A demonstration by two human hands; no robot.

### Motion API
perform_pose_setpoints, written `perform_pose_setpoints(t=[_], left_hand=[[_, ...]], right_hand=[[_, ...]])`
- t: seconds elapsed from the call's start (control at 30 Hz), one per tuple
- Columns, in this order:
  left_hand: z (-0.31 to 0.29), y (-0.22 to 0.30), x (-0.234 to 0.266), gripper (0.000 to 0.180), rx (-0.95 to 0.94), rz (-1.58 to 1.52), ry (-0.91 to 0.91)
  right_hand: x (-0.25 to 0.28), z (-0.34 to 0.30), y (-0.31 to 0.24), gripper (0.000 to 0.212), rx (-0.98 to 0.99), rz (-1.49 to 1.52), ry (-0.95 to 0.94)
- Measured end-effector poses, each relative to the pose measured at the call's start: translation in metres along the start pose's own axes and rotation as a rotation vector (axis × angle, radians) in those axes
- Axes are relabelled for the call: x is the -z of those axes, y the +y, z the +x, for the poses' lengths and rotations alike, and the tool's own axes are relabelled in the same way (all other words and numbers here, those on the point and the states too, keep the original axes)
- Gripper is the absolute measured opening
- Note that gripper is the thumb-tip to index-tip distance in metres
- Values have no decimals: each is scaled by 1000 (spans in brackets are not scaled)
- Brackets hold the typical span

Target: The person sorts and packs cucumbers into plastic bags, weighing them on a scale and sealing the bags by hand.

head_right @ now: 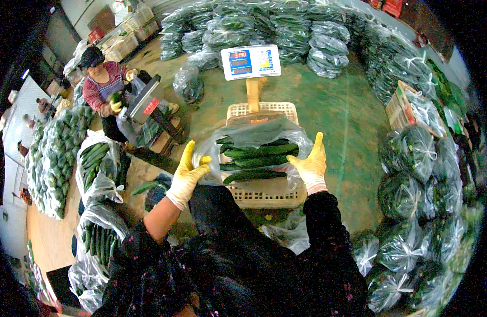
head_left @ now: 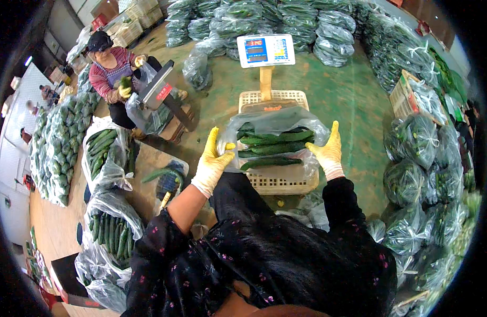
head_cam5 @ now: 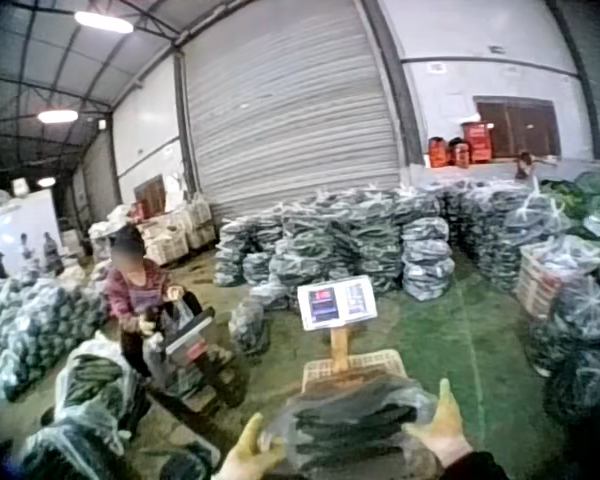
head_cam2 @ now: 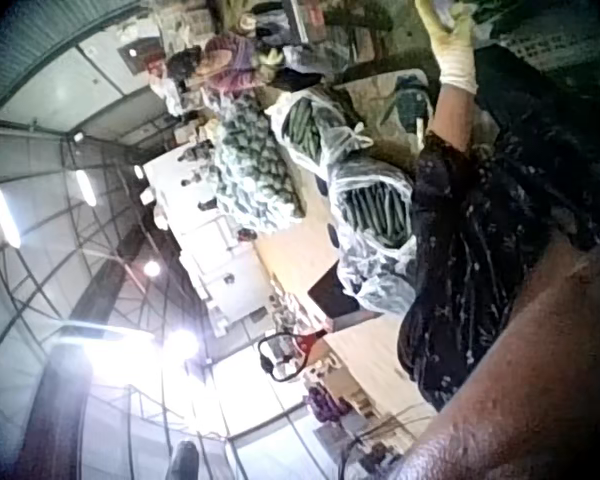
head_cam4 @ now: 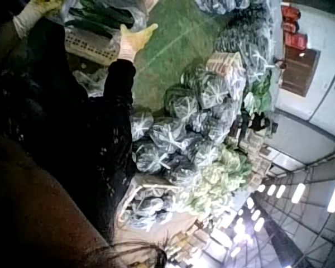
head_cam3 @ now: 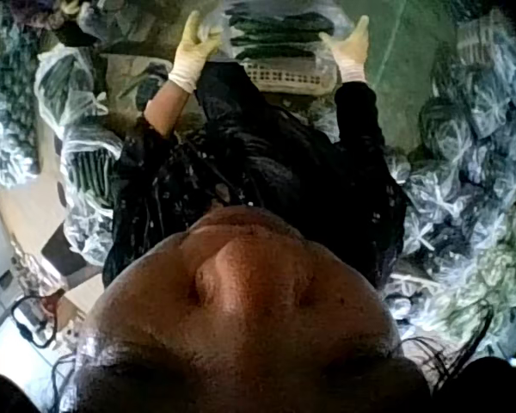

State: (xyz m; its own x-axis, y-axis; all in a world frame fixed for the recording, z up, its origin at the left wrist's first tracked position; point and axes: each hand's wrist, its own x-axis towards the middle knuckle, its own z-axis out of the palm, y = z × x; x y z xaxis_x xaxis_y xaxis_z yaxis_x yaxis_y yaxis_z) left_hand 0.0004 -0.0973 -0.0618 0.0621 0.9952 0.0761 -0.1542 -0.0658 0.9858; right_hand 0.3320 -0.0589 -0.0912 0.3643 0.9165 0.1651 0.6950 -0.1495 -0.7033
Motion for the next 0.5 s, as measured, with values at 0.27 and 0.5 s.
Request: perform_pose_setpoints(t=[0.27, 0.5], left_hand=[[-13, -5, 14, 63, 69, -155, 93], [-5, 66, 3, 45, 157, -328, 190]], right_hand=[[-2, 31, 59, 72, -233, -77, -186], [22, 42, 5, 34, -123, 1125, -280]])
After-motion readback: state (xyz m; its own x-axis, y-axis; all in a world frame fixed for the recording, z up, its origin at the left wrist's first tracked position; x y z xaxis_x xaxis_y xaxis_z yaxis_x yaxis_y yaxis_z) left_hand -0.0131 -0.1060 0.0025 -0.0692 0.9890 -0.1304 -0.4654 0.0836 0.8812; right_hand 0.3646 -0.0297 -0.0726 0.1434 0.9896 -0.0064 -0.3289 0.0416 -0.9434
